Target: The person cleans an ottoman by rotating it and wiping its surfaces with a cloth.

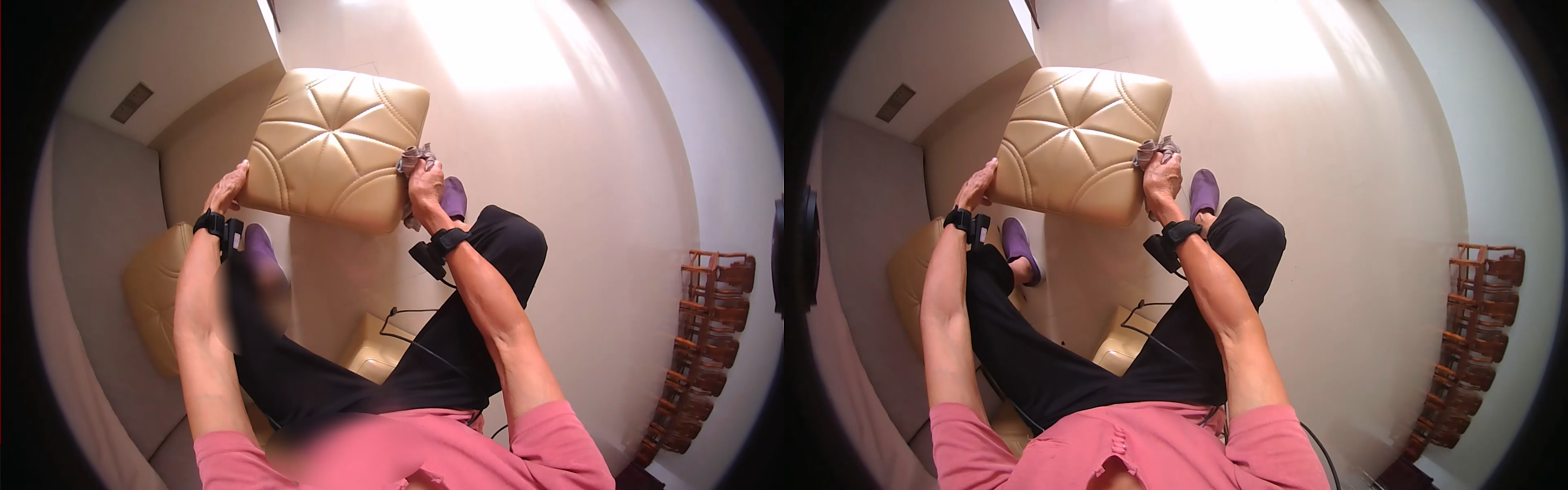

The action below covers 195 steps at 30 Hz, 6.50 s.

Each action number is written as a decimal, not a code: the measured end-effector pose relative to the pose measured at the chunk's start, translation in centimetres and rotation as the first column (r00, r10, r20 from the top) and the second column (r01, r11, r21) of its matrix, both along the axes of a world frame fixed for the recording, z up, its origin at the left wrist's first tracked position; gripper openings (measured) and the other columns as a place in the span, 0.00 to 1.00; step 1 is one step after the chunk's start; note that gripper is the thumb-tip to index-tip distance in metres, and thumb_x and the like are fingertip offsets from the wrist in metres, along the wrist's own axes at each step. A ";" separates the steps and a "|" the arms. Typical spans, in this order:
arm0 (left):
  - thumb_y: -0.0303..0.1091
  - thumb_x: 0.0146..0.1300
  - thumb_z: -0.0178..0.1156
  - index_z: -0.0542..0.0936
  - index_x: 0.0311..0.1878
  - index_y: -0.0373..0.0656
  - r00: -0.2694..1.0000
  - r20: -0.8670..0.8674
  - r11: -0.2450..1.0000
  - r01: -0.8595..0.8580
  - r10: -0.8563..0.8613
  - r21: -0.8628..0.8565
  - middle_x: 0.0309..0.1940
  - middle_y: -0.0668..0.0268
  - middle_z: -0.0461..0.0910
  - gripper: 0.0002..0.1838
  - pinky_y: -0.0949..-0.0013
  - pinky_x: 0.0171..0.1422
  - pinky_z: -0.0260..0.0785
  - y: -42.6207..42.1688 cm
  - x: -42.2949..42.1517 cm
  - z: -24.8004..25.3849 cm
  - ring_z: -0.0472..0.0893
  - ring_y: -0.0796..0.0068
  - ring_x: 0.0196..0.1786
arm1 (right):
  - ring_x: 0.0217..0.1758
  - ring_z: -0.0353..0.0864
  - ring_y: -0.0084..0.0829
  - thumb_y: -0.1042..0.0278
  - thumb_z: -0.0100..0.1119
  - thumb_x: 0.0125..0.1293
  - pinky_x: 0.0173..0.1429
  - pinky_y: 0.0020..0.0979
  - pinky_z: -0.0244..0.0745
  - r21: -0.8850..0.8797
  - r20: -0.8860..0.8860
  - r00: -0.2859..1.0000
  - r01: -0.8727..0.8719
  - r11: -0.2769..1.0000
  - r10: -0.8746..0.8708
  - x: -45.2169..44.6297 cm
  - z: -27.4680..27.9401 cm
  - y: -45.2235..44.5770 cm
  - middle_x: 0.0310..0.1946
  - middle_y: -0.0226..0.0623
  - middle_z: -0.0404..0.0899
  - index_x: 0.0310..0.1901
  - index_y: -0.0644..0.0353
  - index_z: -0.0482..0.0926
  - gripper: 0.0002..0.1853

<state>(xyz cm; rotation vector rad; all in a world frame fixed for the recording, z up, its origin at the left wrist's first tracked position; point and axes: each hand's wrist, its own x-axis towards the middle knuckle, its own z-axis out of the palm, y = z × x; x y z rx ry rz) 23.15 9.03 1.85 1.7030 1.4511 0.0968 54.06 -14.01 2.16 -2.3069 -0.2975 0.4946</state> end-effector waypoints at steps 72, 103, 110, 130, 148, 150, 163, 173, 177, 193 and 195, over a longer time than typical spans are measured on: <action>0.29 0.59 0.54 0.74 0.42 0.37 0.872 0.082 0.640 0.286 -0.482 0.713 0.36 0.50 0.73 0.09 0.55 0.50 0.65 -19.2 12.5 8.6 0.73 0.51 0.43 | 0.50 0.78 0.53 0.46 0.49 0.64 0.53 0.45 0.74 0.128 -0.142 0.988 0.079 0.989 -0.061 6.0 -0.9 0.7 0.44 0.57 0.79 0.47 0.65 0.73 0.26; 0.40 0.56 0.53 0.70 0.56 0.40 0.975 -0.206 0.416 0.223 -0.086 0.882 0.58 0.52 0.61 0.25 0.45 0.64 0.51 -12.3 8.8 -0.6 0.59 0.49 0.61 | 0.37 0.79 0.44 0.63 0.67 0.47 0.35 0.40 0.77 0.053 0.616 0.470 -0.825 0.562 0.632 -7.8 5.0 -0.2 0.37 0.39 0.70 0.41 0.53 0.75 0.18; 0.40 0.57 0.53 0.71 0.55 0.39 0.972 -0.226 0.422 0.231 -0.063 0.877 0.60 0.52 0.60 0.24 0.45 0.65 0.51 -10.4 8.4 -2.0 0.58 0.48 0.62 | 0.39 0.79 0.45 0.58 0.65 0.51 0.38 0.44 0.76 0.030 0.645 0.465 -0.809 0.588 0.607 -3.3 3.1 12.7 0.39 0.41 0.72 0.38 0.53 0.75 0.15; 0.40 0.53 0.56 0.71 0.53 0.40 0.988 -0.112 0.418 0.147 -0.107 0.896 0.57 0.51 0.62 0.24 0.45 0.64 0.52 -10.0 5.3 -1.8 0.60 0.49 0.59 | 0.44 0.78 0.53 0.55 0.59 0.58 0.45 0.50 0.75 -0.223 0.477 0.602 -0.621 0.751 0.640 -3.9 3.5 12.1 0.47 0.50 0.69 0.49 0.56 0.69 0.21; 0.40 0.55 0.54 0.70 0.57 0.40 0.984 -0.162 0.408 0.178 -0.072 0.896 0.57 0.51 0.62 0.25 0.46 0.64 0.51 -12.3 7.4 -1.1 0.60 0.49 0.60 | 0.35 0.80 0.47 0.57 0.64 0.55 0.35 0.45 0.76 -0.180 0.524 0.499 -0.728 0.662 0.691 -8.9 4.7 3.7 0.38 0.47 0.71 0.43 0.58 0.72 0.18; 0.39 0.56 0.53 0.70 0.57 0.41 0.982 -0.175 0.418 0.188 -0.068 0.889 0.58 0.51 0.62 0.25 0.45 0.65 0.50 -12.4 7.9 -1.6 0.59 0.49 0.61 | 0.35 0.81 0.48 0.55 0.63 0.55 0.36 0.46 0.77 -0.201 0.511 0.498 -0.723 0.660 0.701 -8.4 4.8 4.4 0.39 0.48 0.72 0.43 0.58 0.73 0.19; 0.31 0.53 0.54 0.69 0.58 0.41 0.982 -0.178 0.414 0.190 -0.067 0.890 0.59 0.52 0.61 0.26 0.44 0.65 0.49 -12.2 9.4 -2.1 0.58 0.48 0.62 | 0.39 0.81 0.49 0.53 0.61 0.54 0.42 0.48 0.77 -0.056 0.551 0.484 -0.791 0.609 0.680 -7.5 4.9 10.6 0.42 0.48 0.74 0.42 0.58 0.78 0.19; 0.40 0.55 0.53 0.71 0.55 0.41 0.986 -0.166 0.401 0.165 -0.032 0.901 0.57 0.52 0.63 0.24 0.45 0.64 0.51 -13.5 8.4 -0.9 0.60 0.49 0.61 | 0.39 0.81 0.49 0.52 0.62 0.54 0.42 0.47 0.76 -0.226 0.482 0.419 -0.789 0.571 0.770 -6.1 7.1 3.2 0.44 0.46 0.74 0.42 0.56 0.78 0.19; 0.40 0.56 0.53 0.71 0.55 0.40 0.985 -0.169 0.399 0.162 -0.019 0.903 0.57 0.52 0.63 0.24 0.46 0.64 0.51 -13.6 6.7 -0.8 0.60 0.49 0.60 | 0.40 0.80 0.49 0.55 0.63 0.55 0.43 0.46 0.77 -0.295 0.413 0.437 -0.766 0.571 0.799 -6.4 6.4 -0.7 0.43 0.45 0.75 0.44 0.55 0.77 0.18; 0.41 0.56 0.54 0.71 0.56 0.40 0.989 -0.145 0.397 0.143 -0.027 0.906 0.56 0.52 0.64 0.25 0.46 0.64 0.52 -13.0 6.8 -1.3 0.60 0.49 0.59 | 0.40 0.79 0.52 0.57 0.62 0.55 0.44 0.47 0.76 -0.198 0.366 0.511 -0.774 0.602 0.778 -5.6 5.1 -3.7 0.42 0.50 0.71 0.48 0.55 0.71 0.21; 0.41 0.56 0.54 0.71 0.56 0.40 0.989 -0.148 0.392 0.148 -0.030 0.908 0.56 0.53 0.64 0.25 0.46 0.64 0.52 -13.0 7.2 -1.1 0.61 0.49 0.59 | 0.40 0.79 0.51 0.57 0.62 0.55 0.44 0.47 0.76 -0.199 0.362 0.492 -0.789 0.582 0.791 -5.2 5.4 -4.1 0.42 0.50 0.71 0.48 0.55 0.71 0.21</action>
